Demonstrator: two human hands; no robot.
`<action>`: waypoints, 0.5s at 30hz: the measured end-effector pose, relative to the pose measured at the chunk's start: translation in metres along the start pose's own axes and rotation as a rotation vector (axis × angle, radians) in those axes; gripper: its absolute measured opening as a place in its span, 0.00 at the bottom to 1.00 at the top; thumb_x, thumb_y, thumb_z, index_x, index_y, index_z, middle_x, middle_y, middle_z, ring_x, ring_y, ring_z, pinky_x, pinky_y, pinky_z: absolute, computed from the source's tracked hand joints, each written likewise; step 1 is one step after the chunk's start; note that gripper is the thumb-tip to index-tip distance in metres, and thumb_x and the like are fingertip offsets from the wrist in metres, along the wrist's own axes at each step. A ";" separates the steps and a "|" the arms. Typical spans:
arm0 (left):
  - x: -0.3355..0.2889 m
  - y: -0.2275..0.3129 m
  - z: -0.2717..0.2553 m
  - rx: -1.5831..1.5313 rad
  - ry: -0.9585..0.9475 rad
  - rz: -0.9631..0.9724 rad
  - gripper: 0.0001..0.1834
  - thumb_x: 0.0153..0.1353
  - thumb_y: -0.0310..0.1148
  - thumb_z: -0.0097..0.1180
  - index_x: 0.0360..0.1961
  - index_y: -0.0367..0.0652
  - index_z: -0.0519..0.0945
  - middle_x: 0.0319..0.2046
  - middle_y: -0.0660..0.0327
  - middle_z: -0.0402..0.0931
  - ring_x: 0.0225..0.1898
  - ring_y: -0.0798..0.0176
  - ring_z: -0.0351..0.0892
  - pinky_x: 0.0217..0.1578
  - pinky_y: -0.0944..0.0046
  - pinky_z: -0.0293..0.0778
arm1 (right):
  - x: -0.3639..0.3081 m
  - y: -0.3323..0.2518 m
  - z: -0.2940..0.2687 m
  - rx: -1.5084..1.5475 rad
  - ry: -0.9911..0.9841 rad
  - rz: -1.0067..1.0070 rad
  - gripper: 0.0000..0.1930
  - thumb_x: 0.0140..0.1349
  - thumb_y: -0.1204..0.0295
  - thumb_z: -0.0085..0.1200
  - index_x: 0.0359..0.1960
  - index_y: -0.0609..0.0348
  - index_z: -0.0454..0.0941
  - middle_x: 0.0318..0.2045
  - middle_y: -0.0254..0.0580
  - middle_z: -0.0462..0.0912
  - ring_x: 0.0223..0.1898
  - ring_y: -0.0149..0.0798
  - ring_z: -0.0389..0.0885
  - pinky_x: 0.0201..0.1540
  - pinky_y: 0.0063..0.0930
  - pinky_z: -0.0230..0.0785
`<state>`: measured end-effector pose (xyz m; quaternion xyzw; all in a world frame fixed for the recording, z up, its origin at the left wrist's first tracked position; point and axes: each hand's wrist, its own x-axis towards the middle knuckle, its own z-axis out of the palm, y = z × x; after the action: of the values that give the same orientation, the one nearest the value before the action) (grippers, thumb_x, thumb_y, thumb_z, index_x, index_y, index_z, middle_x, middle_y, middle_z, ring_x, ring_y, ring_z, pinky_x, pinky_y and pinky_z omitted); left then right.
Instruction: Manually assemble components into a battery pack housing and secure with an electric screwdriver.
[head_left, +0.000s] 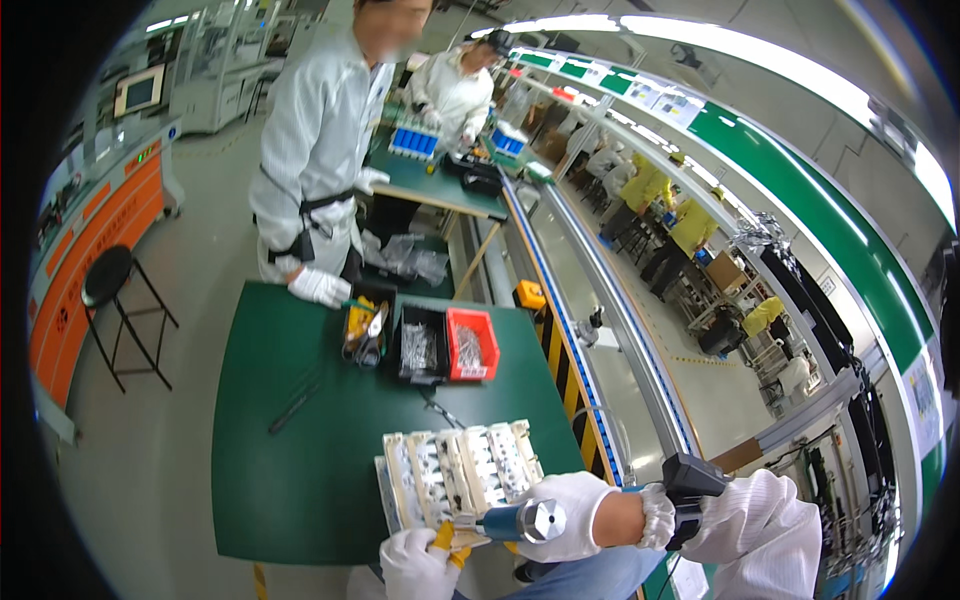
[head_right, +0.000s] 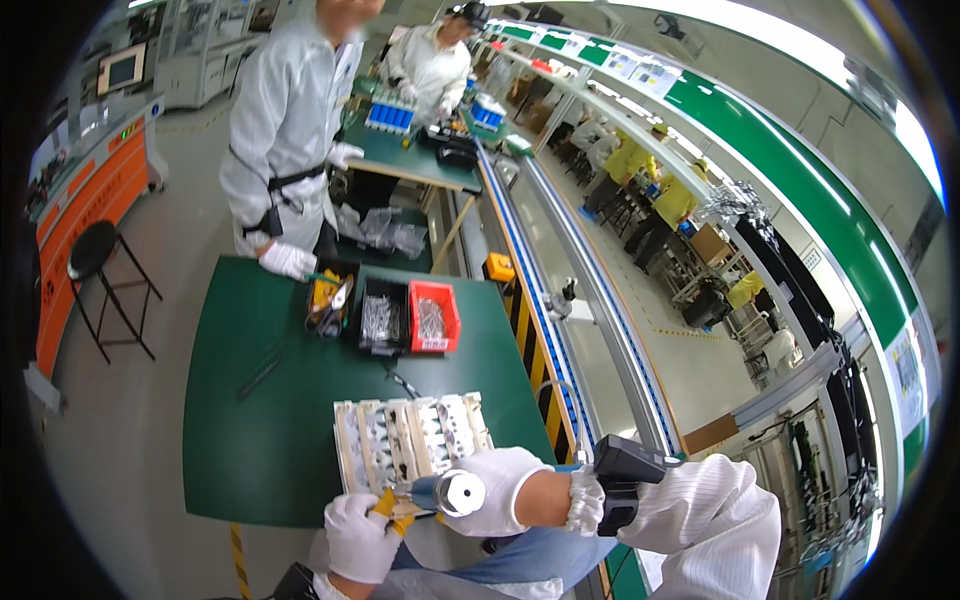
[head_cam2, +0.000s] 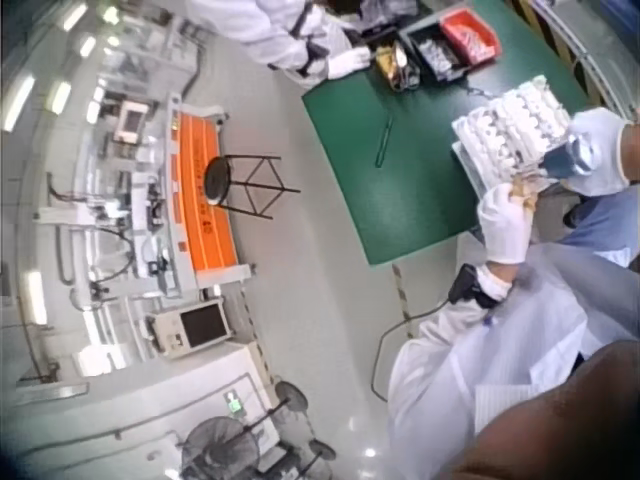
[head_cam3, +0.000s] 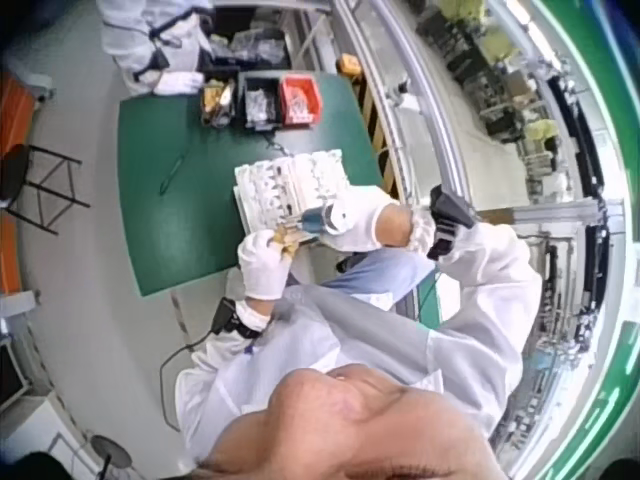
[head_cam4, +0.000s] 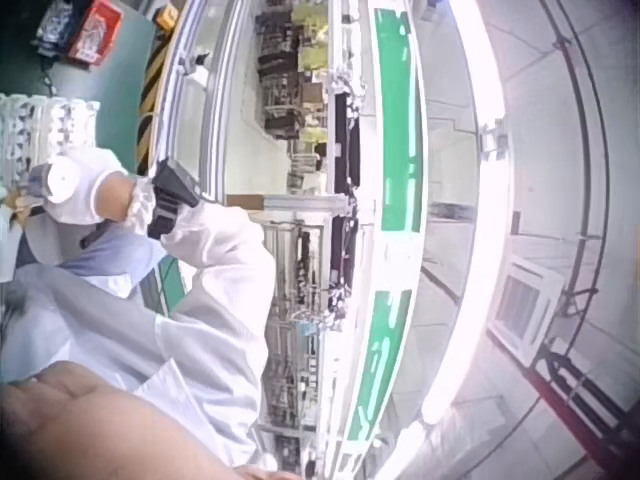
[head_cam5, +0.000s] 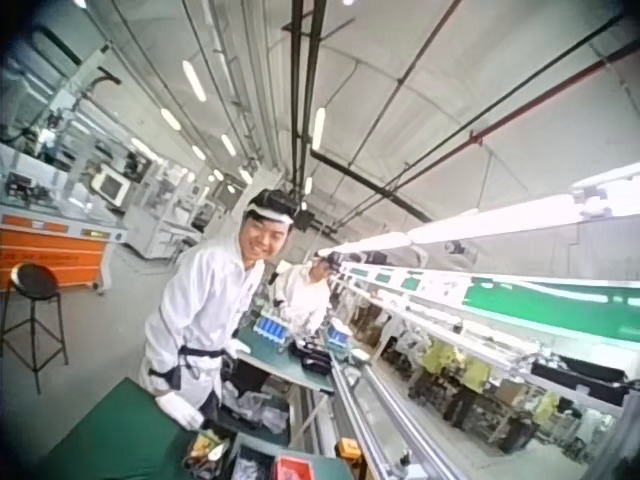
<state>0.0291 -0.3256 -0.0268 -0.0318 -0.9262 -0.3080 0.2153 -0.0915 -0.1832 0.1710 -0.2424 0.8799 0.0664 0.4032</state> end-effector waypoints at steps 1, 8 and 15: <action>0.002 -0.001 0.000 -0.056 -0.017 0.018 0.09 0.50 0.36 0.70 0.32 0.46 0.85 0.39 0.62 0.79 0.44 0.51 0.78 0.46 0.49 0.74 | -0.005 -0.002 -0.005 -0.023 -0.037 0.026 0.20 0.63 0.48 0.54 0.40 0.50 0.87 0.34 0.51 0.88 0.37 0.57 0.86 0.41 0.43 0.81; -0.001 -0.004 0.003 -0.108 -0.002 0.012 0.12 0.48 0.38 0.71 0.30 0.46 0.83 0.39 0.58 0.78 0.45 0.48 0.77 0.44 0.45 0.72 | -0.013 -0.003 -0.008 -0.020 -0.041 0.027 0.22 0.63 0.48 0.54 0.40 0.53 0.86 0.35 0.51 0.88 0.38 0.57 0.86 0.43 0.43 0.81; -0.003 0.001 0.012 -0.070 0.012 0.003 0.10 0.49 0.36 0.70 0.31 0.44 0.84 0.40 0.57 0.78 0.47 0.47 0.77 0.44 0.45 0.73 | -0.013 -0.007 -0.009 -0.033 -0.030 0.024 0.25 0.63 0.44 0.53 0.39 0.54 0.87 0.36 0.52 0.87 0.39 0.57 0.86 0.45 0.43 0.80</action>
<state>0.0277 -0.3176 -0.0358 -0.0390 -0.9135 -0.3401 0.2200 -0.0874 -0.1870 0.1875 -0.2376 0.8754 0.0893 0.4115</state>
